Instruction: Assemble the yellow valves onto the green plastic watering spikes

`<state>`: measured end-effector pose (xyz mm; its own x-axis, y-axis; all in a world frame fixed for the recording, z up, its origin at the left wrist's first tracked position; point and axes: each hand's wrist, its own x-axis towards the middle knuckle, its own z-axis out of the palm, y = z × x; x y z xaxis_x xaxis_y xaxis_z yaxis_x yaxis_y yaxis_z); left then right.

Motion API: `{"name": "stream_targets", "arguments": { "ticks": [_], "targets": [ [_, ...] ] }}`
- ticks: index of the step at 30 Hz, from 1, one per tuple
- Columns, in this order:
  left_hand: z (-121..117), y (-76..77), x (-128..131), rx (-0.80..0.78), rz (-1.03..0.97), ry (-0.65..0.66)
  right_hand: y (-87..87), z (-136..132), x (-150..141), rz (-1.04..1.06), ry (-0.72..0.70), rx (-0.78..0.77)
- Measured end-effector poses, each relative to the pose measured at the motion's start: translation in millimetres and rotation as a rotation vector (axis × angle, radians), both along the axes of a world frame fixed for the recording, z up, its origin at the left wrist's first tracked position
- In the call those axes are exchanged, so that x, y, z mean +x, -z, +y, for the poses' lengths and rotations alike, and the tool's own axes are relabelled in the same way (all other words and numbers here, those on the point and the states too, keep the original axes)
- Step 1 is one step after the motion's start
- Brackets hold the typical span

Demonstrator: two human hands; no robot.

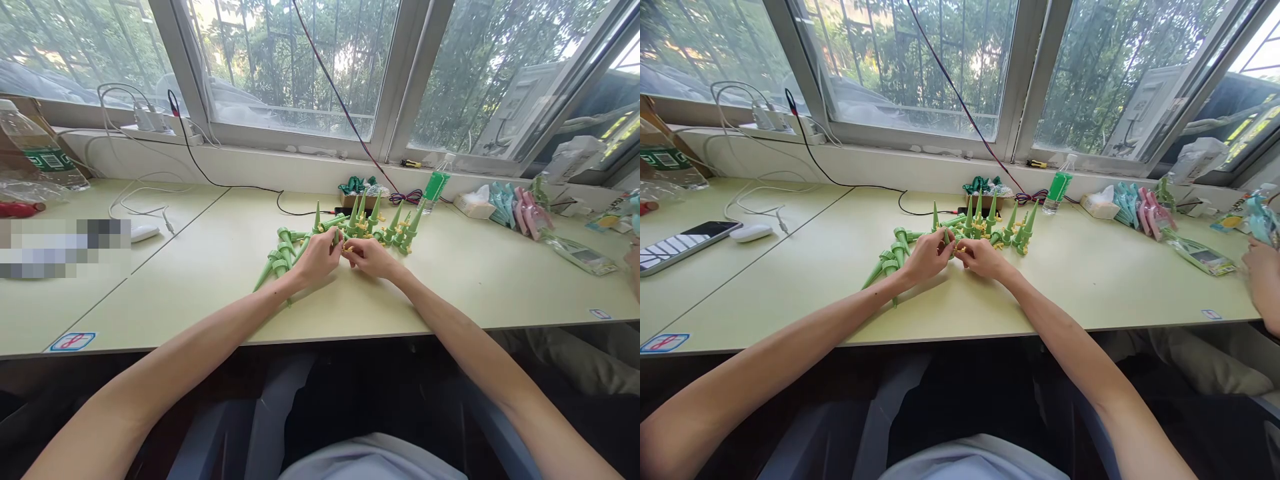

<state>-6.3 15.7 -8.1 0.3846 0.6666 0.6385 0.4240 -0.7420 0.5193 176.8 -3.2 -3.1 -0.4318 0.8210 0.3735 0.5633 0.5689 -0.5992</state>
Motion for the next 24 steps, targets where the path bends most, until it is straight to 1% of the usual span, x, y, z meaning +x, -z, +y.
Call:
{"name": "stream_targets", "arguments": {
  "ticks": [11,18,24],
  "targets": [
    [-0.1,-0.5,0.1,0.007,-0.020,0.003,-1.3,0.1,-0.7,-0.018,0.022,-0.002],
    [-2.5,-3.1,-0.3,0.006,-0.019,-0.006,-1.5,-0.8,-0.9,0.024,0.056,-0.053],
    [-2.7,-2.8,0.1,0.014,-0.031,0.003,1.5,1.7,1.0,0.022,0.068,-0.014]
  ]
}}
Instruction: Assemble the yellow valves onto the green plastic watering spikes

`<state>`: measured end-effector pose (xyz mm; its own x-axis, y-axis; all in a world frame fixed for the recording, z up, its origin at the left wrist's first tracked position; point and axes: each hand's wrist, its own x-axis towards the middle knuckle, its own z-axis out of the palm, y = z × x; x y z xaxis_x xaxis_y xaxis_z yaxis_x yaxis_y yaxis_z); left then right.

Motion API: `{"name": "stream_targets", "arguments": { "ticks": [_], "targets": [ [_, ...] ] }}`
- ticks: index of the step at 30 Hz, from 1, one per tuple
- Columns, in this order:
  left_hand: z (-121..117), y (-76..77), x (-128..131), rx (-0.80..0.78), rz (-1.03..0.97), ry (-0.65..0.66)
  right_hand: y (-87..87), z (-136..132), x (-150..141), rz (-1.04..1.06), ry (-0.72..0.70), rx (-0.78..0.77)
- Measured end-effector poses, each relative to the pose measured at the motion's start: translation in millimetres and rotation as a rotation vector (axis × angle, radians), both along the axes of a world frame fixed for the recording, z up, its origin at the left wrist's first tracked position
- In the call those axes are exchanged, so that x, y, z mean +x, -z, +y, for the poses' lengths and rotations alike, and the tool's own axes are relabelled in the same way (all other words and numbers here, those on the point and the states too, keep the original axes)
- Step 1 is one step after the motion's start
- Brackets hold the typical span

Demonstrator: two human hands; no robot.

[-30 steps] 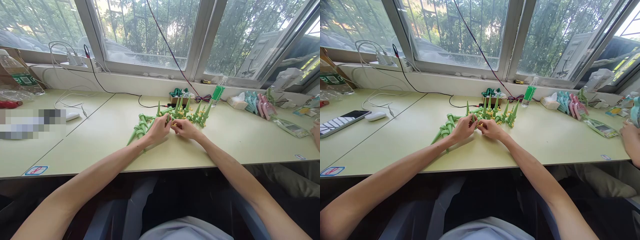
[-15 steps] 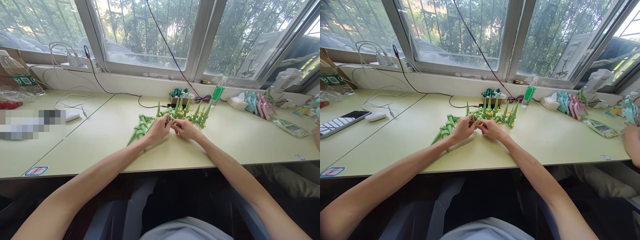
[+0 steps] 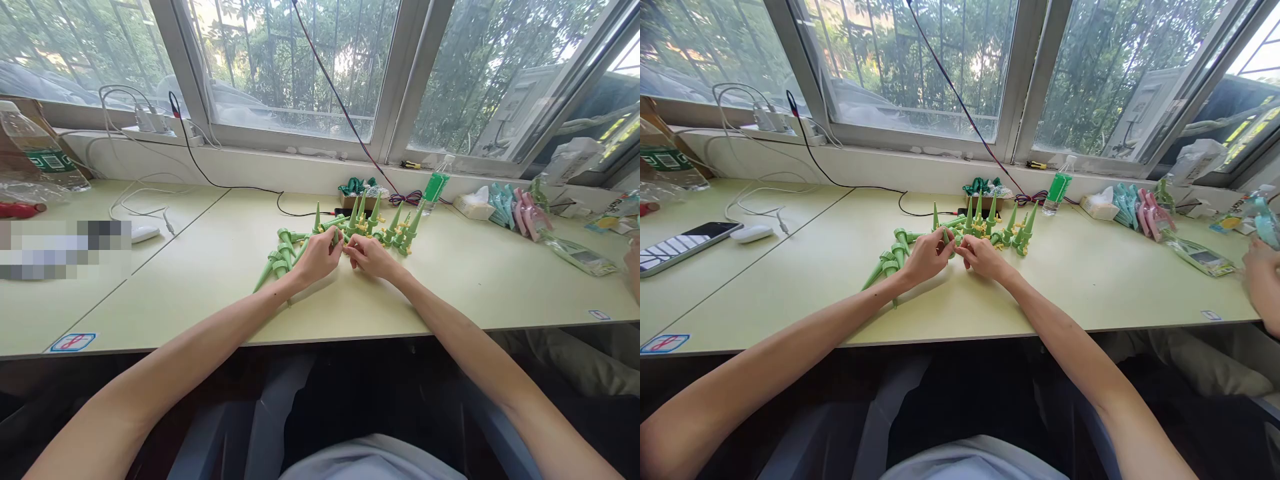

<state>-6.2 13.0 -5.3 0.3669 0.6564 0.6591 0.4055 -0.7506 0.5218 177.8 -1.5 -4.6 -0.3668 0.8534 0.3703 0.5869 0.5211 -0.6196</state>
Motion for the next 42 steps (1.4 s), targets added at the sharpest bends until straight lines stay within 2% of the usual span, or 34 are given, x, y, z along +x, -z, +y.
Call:
{"name": "stream_targets", "arguments": {
  "ticks": [13,27,35,42],
  "targets": [
    [3.3,3.1,0.0,-0.003,0.000,-0.043,3.7,3.0,0.2,0.006,-0.041,0.032],
    [4.2,4.2,-0.6,0.005,0.005,-0.011,-0.1,0.8,-0.9,-0.075,-0.039,0.036],
    [4.3,2.6,-0.3,-0.002,-0.002,-0.052,2.6,4.2,-1.4,0.018,0.005,0.092],
    [3.4,3.3,-1.2,-0.003,0.008,-0.013,3.8,5.3,-0.2,0.035,-0.009,0.067]
  ]
}}
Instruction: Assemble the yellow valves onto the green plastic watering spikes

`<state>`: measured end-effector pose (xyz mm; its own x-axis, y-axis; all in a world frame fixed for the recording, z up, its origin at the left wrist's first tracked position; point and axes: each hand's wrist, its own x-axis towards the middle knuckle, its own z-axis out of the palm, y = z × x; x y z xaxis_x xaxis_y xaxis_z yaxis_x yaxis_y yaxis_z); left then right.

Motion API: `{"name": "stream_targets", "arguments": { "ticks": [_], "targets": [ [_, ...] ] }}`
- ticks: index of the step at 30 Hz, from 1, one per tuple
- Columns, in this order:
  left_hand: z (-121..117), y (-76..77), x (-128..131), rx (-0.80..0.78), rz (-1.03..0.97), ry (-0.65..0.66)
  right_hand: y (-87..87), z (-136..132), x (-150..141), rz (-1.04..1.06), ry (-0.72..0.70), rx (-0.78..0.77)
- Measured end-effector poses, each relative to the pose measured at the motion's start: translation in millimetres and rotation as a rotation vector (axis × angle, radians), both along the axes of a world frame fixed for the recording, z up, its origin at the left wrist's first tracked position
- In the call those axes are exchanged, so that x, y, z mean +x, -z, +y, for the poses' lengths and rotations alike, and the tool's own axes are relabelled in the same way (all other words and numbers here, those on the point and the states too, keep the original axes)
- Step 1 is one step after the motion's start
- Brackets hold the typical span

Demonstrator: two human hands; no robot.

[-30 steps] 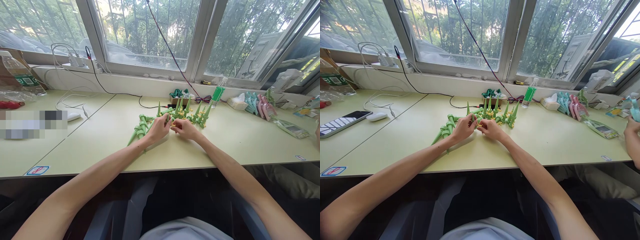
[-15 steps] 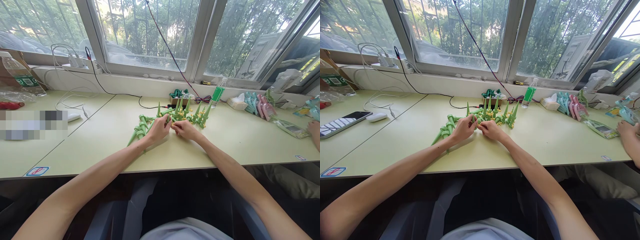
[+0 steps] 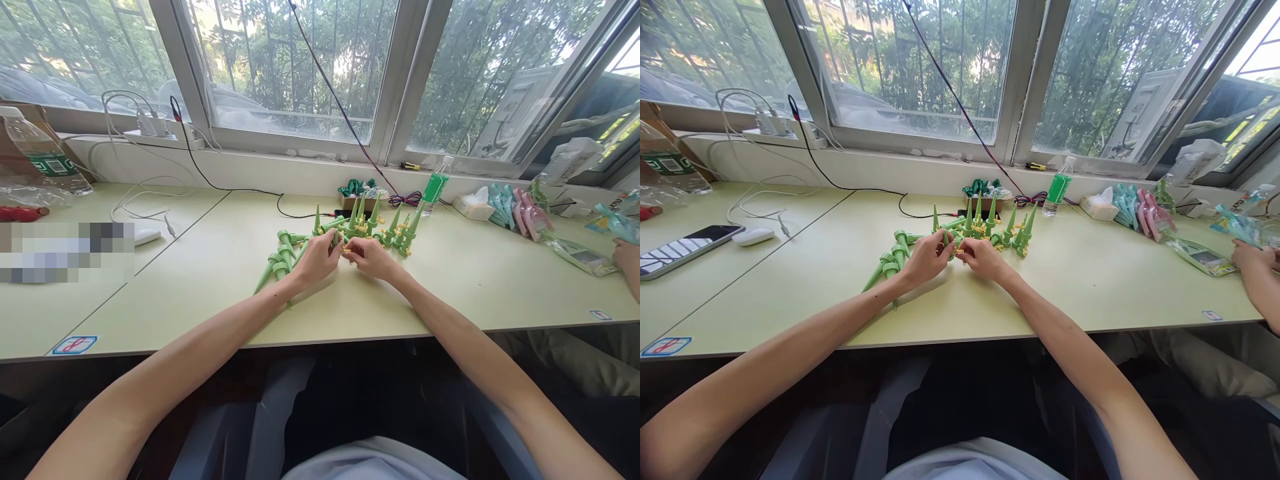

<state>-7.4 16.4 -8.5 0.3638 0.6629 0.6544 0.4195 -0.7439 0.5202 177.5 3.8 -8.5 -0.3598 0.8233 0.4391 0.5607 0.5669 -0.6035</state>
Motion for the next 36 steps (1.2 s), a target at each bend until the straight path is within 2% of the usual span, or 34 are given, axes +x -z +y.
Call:
{"name": "stream_targets", "arguments": {
  "ticks": [13,24,36],
  "targets": [
    [1.0,0.0,0.6,-0.014,0.014,0.002,-1.8,-2.1,-1.7,-0.002,0.068,-0.011],
    [-0.7,-4.2,1.3,-0.095,-0.028,-0.076,-0.5,-1.1,-1.8,0.042,0.039,-0.007],
    [-0.6,1.0,0.2,-0.032,0.014,-0.003,-0.8,-1.0,-1.1,-0.034,-0.022,-0.014]
  ]
}}
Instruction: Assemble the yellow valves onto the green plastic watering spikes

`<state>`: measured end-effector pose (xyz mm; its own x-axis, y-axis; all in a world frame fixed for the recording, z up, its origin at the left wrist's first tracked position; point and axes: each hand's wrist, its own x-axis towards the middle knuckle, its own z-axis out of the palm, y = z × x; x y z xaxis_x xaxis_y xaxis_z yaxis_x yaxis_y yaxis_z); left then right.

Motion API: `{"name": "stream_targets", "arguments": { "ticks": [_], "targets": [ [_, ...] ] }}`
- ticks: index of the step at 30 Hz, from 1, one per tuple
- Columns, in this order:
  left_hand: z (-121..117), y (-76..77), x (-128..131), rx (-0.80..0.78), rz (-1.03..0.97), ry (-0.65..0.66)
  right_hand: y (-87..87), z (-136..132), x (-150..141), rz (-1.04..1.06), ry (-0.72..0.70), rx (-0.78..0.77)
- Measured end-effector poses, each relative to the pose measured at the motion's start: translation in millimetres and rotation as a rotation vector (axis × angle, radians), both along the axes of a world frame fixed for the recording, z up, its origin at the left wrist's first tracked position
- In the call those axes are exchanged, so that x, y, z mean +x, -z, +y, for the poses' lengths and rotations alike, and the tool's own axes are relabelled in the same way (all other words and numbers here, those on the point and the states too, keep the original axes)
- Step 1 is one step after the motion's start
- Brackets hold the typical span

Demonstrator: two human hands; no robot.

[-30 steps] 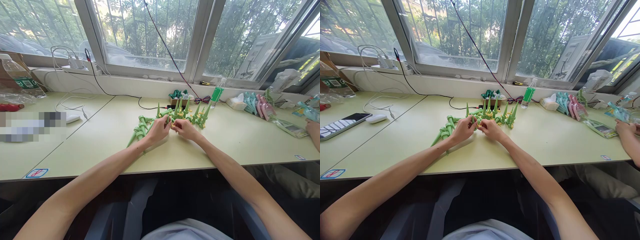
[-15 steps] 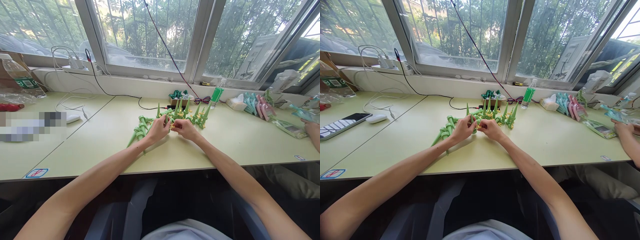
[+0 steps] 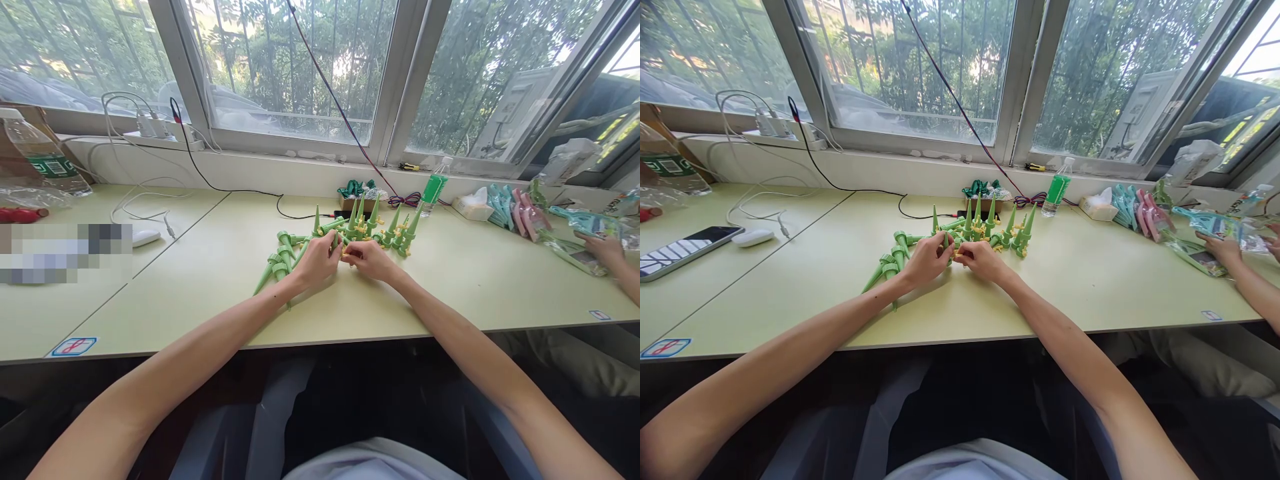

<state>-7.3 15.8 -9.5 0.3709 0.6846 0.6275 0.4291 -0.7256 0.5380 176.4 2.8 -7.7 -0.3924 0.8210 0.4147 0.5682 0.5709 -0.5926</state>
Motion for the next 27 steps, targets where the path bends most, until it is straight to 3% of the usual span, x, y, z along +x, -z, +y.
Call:
{"name": "stream_targets", "arguments": {
  "ticks": [27],
  "targets": [
    [-2.5,-2.9,0.7,0.004,0.008,0.031,5.1,3.8,3.1,-0.092,-0.025,0.034]
  ]
}}
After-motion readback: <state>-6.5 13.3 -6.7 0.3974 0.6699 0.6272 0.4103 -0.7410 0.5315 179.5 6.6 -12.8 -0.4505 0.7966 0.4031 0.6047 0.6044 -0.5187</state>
